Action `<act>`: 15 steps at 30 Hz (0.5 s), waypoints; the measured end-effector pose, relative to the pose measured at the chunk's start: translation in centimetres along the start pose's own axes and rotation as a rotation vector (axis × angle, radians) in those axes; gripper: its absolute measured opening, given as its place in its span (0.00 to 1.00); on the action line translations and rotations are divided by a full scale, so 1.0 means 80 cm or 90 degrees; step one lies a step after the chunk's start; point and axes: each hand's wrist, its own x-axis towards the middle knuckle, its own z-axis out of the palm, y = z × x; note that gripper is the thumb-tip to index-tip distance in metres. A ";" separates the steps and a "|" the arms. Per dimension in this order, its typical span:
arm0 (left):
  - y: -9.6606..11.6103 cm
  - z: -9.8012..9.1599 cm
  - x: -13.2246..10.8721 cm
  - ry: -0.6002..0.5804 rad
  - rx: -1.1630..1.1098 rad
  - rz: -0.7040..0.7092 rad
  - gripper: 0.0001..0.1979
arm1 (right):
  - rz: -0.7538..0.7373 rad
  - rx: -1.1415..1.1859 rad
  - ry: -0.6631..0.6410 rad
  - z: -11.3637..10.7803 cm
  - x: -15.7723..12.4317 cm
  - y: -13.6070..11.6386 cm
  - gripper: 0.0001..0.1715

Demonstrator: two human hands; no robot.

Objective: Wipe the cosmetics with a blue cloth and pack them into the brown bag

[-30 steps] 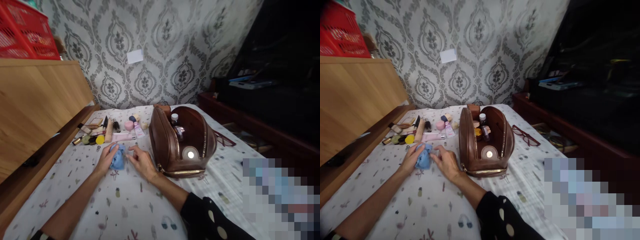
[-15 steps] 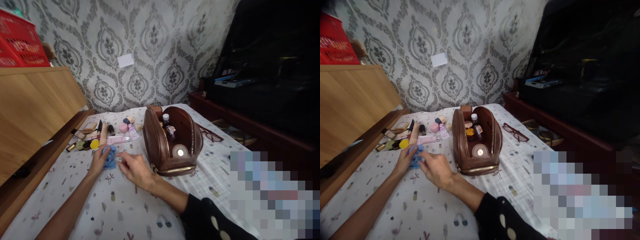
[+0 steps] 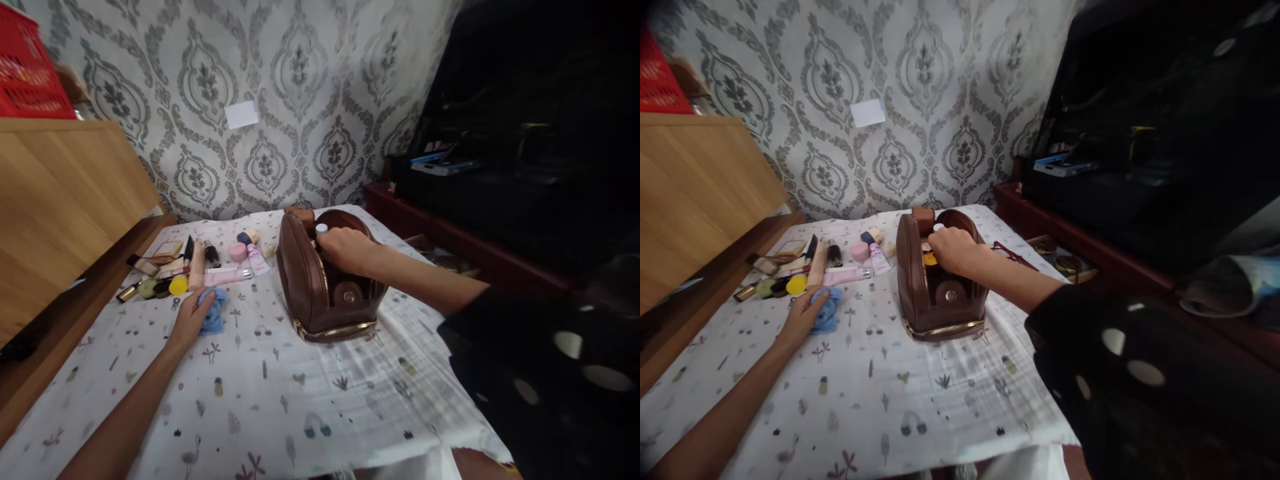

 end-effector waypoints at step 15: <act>0.005 -0.001 -0.003 -0.004 0.033 0.021 0.23 | 0.041 0.013 -0.027 0.000 -0.006 -0.004 0.25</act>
